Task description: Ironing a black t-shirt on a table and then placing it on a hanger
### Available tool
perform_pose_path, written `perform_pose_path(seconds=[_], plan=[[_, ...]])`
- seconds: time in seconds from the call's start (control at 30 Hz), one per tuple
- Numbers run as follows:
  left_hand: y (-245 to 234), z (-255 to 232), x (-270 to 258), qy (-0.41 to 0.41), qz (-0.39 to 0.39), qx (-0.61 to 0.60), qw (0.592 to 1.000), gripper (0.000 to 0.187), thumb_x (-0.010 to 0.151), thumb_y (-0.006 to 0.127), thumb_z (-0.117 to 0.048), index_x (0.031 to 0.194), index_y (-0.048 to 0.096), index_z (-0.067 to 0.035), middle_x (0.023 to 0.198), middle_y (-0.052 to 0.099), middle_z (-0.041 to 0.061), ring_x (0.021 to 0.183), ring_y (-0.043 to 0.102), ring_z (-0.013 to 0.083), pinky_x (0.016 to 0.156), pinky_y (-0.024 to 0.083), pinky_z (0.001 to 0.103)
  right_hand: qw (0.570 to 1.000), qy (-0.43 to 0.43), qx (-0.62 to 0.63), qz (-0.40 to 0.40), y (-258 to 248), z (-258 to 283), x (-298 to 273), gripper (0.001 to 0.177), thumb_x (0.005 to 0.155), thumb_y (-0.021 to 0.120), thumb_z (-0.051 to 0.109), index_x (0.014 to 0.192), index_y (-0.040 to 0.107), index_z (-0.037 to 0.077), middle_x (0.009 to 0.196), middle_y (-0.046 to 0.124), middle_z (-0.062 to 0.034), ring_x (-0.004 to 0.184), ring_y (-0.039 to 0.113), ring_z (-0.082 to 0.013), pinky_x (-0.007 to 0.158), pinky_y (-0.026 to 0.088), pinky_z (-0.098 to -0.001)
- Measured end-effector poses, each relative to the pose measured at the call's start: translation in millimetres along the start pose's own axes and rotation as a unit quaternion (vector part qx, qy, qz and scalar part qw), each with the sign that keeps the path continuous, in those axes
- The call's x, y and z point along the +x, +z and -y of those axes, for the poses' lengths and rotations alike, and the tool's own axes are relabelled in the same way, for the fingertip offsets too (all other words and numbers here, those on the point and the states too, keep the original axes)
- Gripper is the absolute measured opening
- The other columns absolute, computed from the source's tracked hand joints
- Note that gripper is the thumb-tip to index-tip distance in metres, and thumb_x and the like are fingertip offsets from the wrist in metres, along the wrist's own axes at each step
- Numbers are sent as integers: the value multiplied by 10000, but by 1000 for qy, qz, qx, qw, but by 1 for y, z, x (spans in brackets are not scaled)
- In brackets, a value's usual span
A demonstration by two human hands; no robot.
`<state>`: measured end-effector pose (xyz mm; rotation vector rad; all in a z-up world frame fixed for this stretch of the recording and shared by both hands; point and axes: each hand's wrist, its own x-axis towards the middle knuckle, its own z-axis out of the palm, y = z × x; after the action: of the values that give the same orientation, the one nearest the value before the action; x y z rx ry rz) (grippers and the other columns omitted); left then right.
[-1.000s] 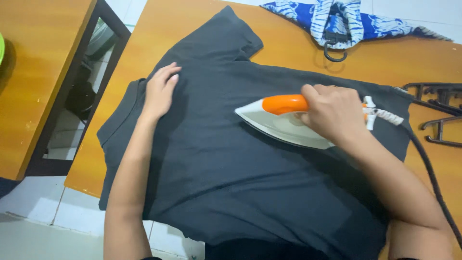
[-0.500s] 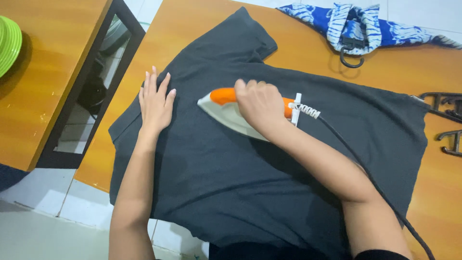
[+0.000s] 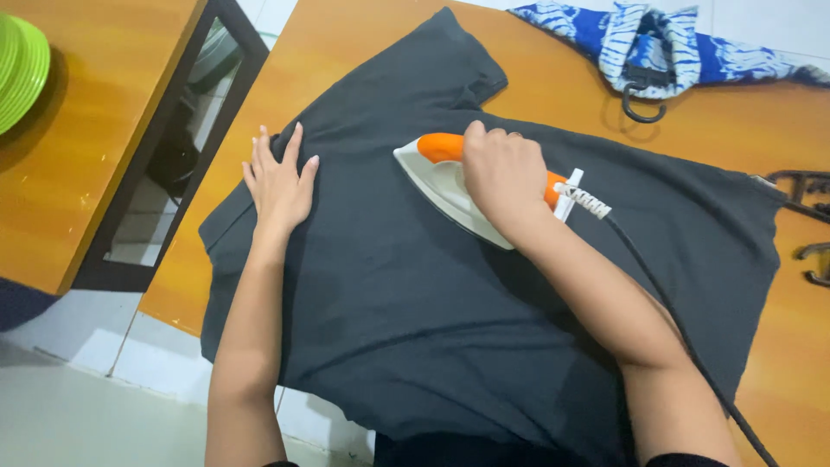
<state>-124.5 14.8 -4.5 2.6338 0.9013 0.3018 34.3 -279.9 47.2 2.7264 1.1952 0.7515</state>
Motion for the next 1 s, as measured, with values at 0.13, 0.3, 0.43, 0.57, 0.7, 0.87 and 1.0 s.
perform_pose_path(seconds=[0.13,0.3,0.43,0.57,0.7,0.87,1.0], plan=[[-10,31,9,53,-85,0,995,637,1081,635,-237,1643,336,-215,1427,508,334,1364,484,529,1036,384,694,988,-12,105,114,-35,-11,3,328,768,777,279,992,643,80,736,676,-152,691,734,-386,587,561,-507],[-8,73,30,-108,-40,-6,993,597,936,737,-686,1238,670,-175,1036,700,170,1100,668,406,838,490,563,961,-62,191,189,-57,12,12,385,793,749,288,1102,667,72,798,725,-198,784,757,-438,705,585,-560],[-13,62,25,-106,-28,34,993,630,924,711,-728,1102,740,-124,966,731,225,1035,699,443,801,517,573,959,-103,201,173,-48,56,21,386,795,734,262,1131,661,87,799,721,-176,777,757,-424,722,591,-553],[-11,63,24,-95,-52,11,994,598,883,778,-670,1076,769,-104,919,740,179,975,718,414,776,538,534,983,-60,153,76,-20,82,42,195,922,546,189,1047,675,114,754,704,-103,749,764,-361,683,591,-476],[-41,29,7,-113,-62,-27,991,524,905,807,-471,1105,739,8,1007,720,296,1050,675,503,863,514,606,998,18,56,-4,19,75,72,135,949,540,190,985,669,174,733,711,-19,709,772,-269,652,598,-387],[-36,33,9,-118,-58,-41,991,527,908,804,-499,1088,737,-9,969,726,238,1024,692,468,840,527,580,975,-109,166,100,-46,48,58,229,867,677,174,1084,693,100,779,717,-174,766,757,-423,716,592,-510],[-34,35,7,-104,-69,-72,990,492,920,800,-487,1051,731,-18,943,713,223,1005,696,453,823,522,555,959,-137,162,186,-57,39,53,406,846,777,261,1219,706,118,843,744,-224,834,764,-440,787,592,-531]])
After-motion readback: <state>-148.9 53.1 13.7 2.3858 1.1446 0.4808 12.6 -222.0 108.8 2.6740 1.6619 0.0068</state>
